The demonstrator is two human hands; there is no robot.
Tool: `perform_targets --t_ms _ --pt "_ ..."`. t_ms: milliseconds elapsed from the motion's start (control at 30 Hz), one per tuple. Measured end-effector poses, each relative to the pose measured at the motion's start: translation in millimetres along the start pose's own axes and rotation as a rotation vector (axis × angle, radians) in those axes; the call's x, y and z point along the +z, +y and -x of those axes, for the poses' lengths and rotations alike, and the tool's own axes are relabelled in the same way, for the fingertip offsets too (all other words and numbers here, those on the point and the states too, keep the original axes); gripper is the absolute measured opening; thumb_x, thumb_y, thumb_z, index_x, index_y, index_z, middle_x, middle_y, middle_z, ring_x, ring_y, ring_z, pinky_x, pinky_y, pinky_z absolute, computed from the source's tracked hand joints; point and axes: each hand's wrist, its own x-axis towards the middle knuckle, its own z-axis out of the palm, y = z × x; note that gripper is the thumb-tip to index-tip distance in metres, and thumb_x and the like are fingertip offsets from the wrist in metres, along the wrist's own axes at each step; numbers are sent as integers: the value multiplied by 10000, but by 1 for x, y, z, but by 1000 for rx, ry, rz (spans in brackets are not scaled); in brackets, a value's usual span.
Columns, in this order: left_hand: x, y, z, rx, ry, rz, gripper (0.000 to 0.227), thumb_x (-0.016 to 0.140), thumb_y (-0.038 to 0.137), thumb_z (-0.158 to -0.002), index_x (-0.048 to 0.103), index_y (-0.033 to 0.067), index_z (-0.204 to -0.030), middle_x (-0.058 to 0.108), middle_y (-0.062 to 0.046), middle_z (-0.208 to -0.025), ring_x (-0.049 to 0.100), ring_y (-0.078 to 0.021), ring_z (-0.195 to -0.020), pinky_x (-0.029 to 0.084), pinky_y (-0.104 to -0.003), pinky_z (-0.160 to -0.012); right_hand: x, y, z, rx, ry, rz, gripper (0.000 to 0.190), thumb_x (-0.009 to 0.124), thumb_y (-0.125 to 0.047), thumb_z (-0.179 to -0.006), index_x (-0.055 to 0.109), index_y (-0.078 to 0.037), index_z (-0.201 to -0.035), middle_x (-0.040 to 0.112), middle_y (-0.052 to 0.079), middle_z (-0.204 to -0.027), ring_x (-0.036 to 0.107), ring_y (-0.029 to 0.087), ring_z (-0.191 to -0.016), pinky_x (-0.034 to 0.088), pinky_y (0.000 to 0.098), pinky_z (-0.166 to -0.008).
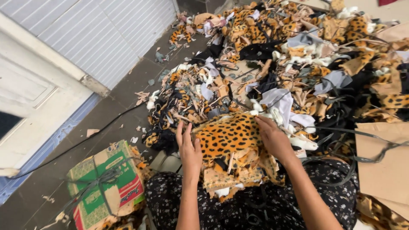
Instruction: Layering and arranging various fabric scraps onto a cardboard base to create a padded surface.
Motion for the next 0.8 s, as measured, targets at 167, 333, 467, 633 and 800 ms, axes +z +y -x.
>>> perform_targets --t_ms 167,333,467,633,800 --pt "26 8 17 222 67 -464 606 442 320 -1043 232 124 -1576 -7 -106 -1673 21 -335 -1520 192 -533 -1170 9 -31 7 -23 115 384 538 495 -408 -977 435 -316 -1503 411 -16 -1530 381 326 -1351 374 557 -1036" --pt "63 1 28 328 -153 -683 644 174 511 -1076 153 157 -1613 -4 -54 -1688 -97 -291 -1536 -158 -591 -1158 65 -45 10 -284 266 630 639 218 -548 -1022 70 -290 -1587 -109 47 -1690 -231 329 -1531 -150 619 -1172" --pt "84 -38 27 279 -154 -813 724 220 586 -1049 97 163 -1623 17 -19 -1692 -57 -229 -1545 -146 -550 -1184 97 -37 6 -186 173 586 672 123 -637 -1031 -54 -309 -1590 -153 25 -1671 -258 323 -1499 -189 575 -1194" --pt "83 -46 33 339 -81 -831 727 306 557 -1033 144 174 -1629 80 1 -1701 11 -200 -1563 -107 -533 -1215 102 -33 13 -186 268 578 666 144 -643 -1044 64 -338 -1630 -11 18 -1717 -140 342 -1562 -82 550 -1246" --pt "66 -11 28 219 -241 -701 701 270 545 -1050 147 151 -1617 79 -13 -1685 -53 -270 -1536 -138 -580 -1158 -50 -92 -13 333 -96 -1037 877 94 -551 -1012 619 72 -1338 342 -35 -456 314 132 -388 284 277 -339"
